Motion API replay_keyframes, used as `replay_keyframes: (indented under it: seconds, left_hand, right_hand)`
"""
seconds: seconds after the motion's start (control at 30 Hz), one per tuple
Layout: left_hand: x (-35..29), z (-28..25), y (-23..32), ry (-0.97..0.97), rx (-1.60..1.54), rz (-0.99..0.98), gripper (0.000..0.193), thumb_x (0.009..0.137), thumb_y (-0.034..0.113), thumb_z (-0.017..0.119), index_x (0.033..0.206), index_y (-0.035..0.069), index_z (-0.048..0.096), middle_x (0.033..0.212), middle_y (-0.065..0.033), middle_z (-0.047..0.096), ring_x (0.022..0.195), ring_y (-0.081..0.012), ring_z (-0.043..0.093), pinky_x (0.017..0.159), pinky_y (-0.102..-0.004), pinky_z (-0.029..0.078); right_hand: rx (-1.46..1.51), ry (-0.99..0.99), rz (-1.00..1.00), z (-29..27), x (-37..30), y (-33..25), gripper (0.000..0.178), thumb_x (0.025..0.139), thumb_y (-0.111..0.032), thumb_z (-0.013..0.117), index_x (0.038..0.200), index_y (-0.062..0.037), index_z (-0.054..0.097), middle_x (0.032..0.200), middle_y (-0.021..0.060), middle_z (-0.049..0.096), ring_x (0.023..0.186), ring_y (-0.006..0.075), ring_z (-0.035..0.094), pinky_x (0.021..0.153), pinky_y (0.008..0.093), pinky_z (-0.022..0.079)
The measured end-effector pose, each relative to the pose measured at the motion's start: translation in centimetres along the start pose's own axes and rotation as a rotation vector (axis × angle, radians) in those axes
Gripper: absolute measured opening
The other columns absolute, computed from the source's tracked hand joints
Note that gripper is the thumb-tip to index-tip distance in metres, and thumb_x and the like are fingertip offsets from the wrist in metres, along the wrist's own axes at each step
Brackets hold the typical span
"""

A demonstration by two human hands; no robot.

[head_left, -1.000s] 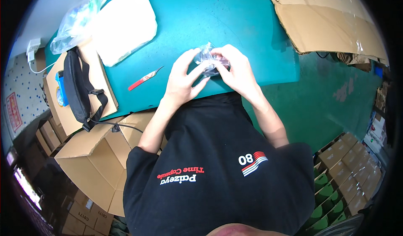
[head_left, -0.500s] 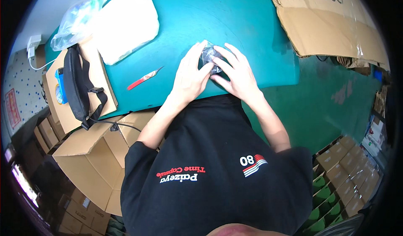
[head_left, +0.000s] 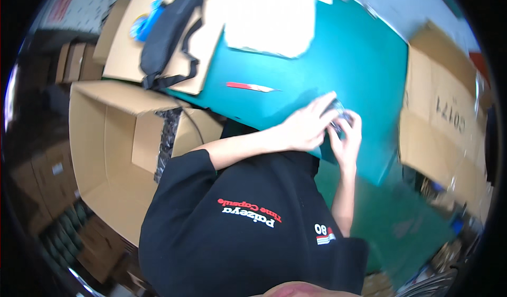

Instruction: The person unpacks a small black plastic housing from a bag and uses a red-handled tool to scrape or clean the interior. They then handle a small component wrapped in foil, unwrap it, and insert it into the housing. The person repeats this process with a second housing, cleaning and inserting components.

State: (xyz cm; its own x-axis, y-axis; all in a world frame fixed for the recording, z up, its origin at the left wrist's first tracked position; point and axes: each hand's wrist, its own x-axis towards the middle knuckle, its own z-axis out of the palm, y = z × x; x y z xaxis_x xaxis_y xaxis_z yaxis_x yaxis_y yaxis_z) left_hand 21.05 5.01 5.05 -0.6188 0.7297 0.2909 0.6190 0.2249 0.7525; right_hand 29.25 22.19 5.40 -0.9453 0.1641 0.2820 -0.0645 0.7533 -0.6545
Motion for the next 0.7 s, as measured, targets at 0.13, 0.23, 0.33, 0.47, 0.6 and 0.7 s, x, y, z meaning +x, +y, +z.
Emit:
replay_keyframes:
  seconds: [0.13,0.23,0.33,0.47,0.6,0.7]
  left_hand:
    - [-2.3,-3.3,1.2,-0.046,-0.049,-0.104,0.066,0.081,0.019,0.074,0.140,0.007,0.047,0.142,-0.0268,0.043,0.118,-0.0460,0.058,0.092,-0.0498,0.056]
    - [-4.9,-7.6,0.8,0.036,-0.121,-0.258,0.058,0.082,0.019,0.074,0.134,0.006,0.051,0.132,-0.0236,0.052,0.107,-0.0437,0.063,0.089,-0.0472,0.056]
    - [-9.7,-14.4,-0.9,0.091,-0.342,-0.151,0.044,0.081,0.017,0.080,0.117,0.002,0.060,0.111,-0.0132,0.066,0.098,-0.0273,0.067,0.083,-0.0365,0.055]
    - [-21.4,-25.0,-0.7,0.124,-0.629,-0.300,0.055,0.073,0.018,0.084,0.120,0.002,0.061,0.115,-0.0089,0.064,0.107,-0.0176,0.063,0.086,-0.0309,0.053]
    - [-31.7,-28.8,-3.6,1.031,-0.715,-0.569,0.059,0.086,0.024,0.075,0.135,0.002,0.050,0.122,-0.0145,0.063,0.103,-0.0222,0.068,0.079,-0.0368,0.062]
    - [-40.3,-28.0,-13.3,1.366,-0.127,-1.206,0.047,0.088,0.026,0.077,0.126,0.003,0.061,0.113,-0.0120,0.069,0.087,-0.0181,0.071,0.064,-0.0362,0.064]
  right_hand:
    - [0.107,-0.121,0.219,0.5,1.2,-4.2,0.027,0.076,-0.006,0.083,0.098,-0.0026,0.068,0.105,0.0120,0.059,0.085,0.0204,0.064,0.077,0.0318,0.054]
    - [0.450,-0.305,0.111,0.8,2.8,-8.1,0.045,0.075,-0.001,0.080,0.118,-0.0019,0.066,0.104,0.0098,0.059,0.082,0.0160,0.062,0.077,0.0293,0.054]
    - [0.667,-0.297,0.113,1.6,2.8,-8.2,0.045,0.081,0.005,0.071,0.125,0.0015,0.062,0.115,0.0108,0.060,0.085,0.0155,0.064,0.082,0.0306,0.054]
    - [0.416,-0.200,0.089,3.4,3.6,-6.3,0.030,0.091,0.006,0.063,0.120,0.0012,0.064,0.114,0.0108,0.063,0.094,0.0168,0.066,0.085,0.0308,0.054]
    - [0.330,-0.147,0.210,5.0,2.7,-4.0,0.018,0.096,0.001,0.062,0.113,0.0015,0.067,0.105,0.0074,0.065,0.092,0.0128,0.064,0.083,0.0271,0.054]
    - [0.287,-0.138,0.241,5.8,2.5,-3.6,0.015,0.098,-0.002,0.062,0.111,0.0018,0.069,0.099,0.0063,0.067,0.087,0.0106,0.064,0.081,0.0254,0.053]
